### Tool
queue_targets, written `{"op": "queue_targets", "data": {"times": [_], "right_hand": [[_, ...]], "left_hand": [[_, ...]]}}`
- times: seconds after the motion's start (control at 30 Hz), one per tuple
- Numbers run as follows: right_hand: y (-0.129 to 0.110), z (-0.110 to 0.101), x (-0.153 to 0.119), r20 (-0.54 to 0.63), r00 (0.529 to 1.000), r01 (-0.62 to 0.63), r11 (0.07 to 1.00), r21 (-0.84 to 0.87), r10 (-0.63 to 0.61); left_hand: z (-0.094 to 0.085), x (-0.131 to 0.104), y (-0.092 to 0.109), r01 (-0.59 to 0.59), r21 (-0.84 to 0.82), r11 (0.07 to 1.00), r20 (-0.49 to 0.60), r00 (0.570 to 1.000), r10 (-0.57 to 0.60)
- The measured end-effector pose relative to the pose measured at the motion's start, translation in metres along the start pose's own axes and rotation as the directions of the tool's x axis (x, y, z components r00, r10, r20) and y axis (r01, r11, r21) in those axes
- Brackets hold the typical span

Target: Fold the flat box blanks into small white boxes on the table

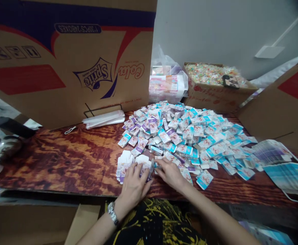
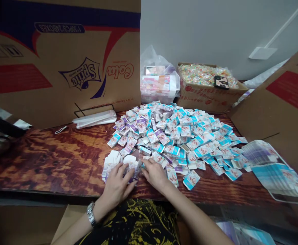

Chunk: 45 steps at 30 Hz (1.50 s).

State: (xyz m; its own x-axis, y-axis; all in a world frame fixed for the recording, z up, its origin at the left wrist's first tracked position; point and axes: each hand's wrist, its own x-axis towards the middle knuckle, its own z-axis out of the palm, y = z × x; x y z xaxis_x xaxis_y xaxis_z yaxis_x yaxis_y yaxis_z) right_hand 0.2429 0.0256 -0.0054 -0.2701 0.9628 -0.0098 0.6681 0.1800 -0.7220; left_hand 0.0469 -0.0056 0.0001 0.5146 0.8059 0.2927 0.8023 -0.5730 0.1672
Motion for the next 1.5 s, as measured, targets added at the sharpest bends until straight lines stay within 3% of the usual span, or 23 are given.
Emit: {"op": "queue_targets", "data": {"times": [0.07,0.23,0.37,0.47,0.5,0.57,0.63,0.7,0.77,0.87,0.97,1.1,1.2,1.3,1.37,1.5], "right_hand": [[0.005,0.012,-0.004,0.01,1.0,-0.007,0.989,-0.148,0.008],[0.007,0.015,0.012,0.044,0.997,0.063,0.984,-0.165,-0.056],[0.004,-0.007,0.022,0.167,0.974,0.173,0.978,-0.114,-0.153],[-0.004,-0.03,0.025,0.328,0.916,0.211,0.973,0.091,-0.23],[-0.008,-0.036,0.026,0.349,0.904,0.201,0.966,0.165,-0.247],[-0.018,-0.042,0.028,0.255,0.936,0.184,0.954,0.236,-0.243],[-0.027,-0.04,0.028,0.038,0.977,0.198,0.961,0.195,-0.209],[-0.034,-0.032,0.025,-0.117,0.975,0.203,0.968,0.146,-0.187],[-0.037,-0.023,0.021,-0.122,0.975,0.202,0.967,0.157,-0.184],[-0.035,-0.009,0.017,-0.069,0.991,0.132,0.96,0.248,-0.118],[-0.028,-0.003,0.018,-0.031,1.0,0.013,0.944,0.329,-0.003],[-0.015,-0.011,0.022,-0.059,0.995,-0.054,0.934,0.354,0.08],[-0.015,-0.017,0.023,-0.118,0.986,-0.062,0.916,0.397,0.118],[-0.028,-0.013,0.019,-0.147,0.984,-0.024,0.883,0.469,0.105],[-0.04,-0.007,0.016,-0.156,0.983,0.001,0.858,0.513,0.092],[-0.057,-0.001,0.01,-0.149,0.988,0.044,0.871,0.489,0.034]], "left_hand": [[0.004,0.001,0.003,0.007,0.01,1.0,0.017,1.0,-0.007],[0.011,0.005,0.004,0.025,0.011,1.0,0.054,0.998,-0.026],[0.012,0.004,0.006,0.047,-0.048,0.998,0.036,0.998,-0.045],[0.007,0.004,0.008,0.069,-0.231,0.97,0.006,0.998,-0.07],[0.004,0.005,0.007,0.106,-0.314,0.944,0.013,0.994,-0.107],[-0.001,0.008,0.002,0.251,-0.488,0.836,0.073,0.966,-0.248],[-0.006,0.012,-0.006,0.422,-0.634,0.648,0.174,0.894,-0.413],[-0.008,0.014,-0.015,0.516,-0.721,0.462,0.249,0.816,-0.522],[-0.009,0.015,-0.022,0.53,-0.771,0.354,0.271,0.776,-0.57],[-0.006,0.015,-0.026,0.52,-0.795,0.312,0.265,0.761,-0.593],[0.0,0.016,-0.03,0.538,-0.744,0.395,0.257,0.777,-0.574],[0.001,0.016,-0.039,0.526,-0.431,0.733,0.203,0.848,-0.489],[-0.007,0.017,-0.036,0.388,-0.17,0.906,-0.017,0.918,-0.396],[-0.018,0.019,-0.023,0.219,-0.112,0.969,-0.209,0.948,-0.239],[-0.022,0.021,-0.012,0.139,-0.143,0.98,-0.204,0.965,-0.166],[-0.016,0.021,-0.005,0.128,-0.14,0.982,-0.192,0.969,-0.154]]}}
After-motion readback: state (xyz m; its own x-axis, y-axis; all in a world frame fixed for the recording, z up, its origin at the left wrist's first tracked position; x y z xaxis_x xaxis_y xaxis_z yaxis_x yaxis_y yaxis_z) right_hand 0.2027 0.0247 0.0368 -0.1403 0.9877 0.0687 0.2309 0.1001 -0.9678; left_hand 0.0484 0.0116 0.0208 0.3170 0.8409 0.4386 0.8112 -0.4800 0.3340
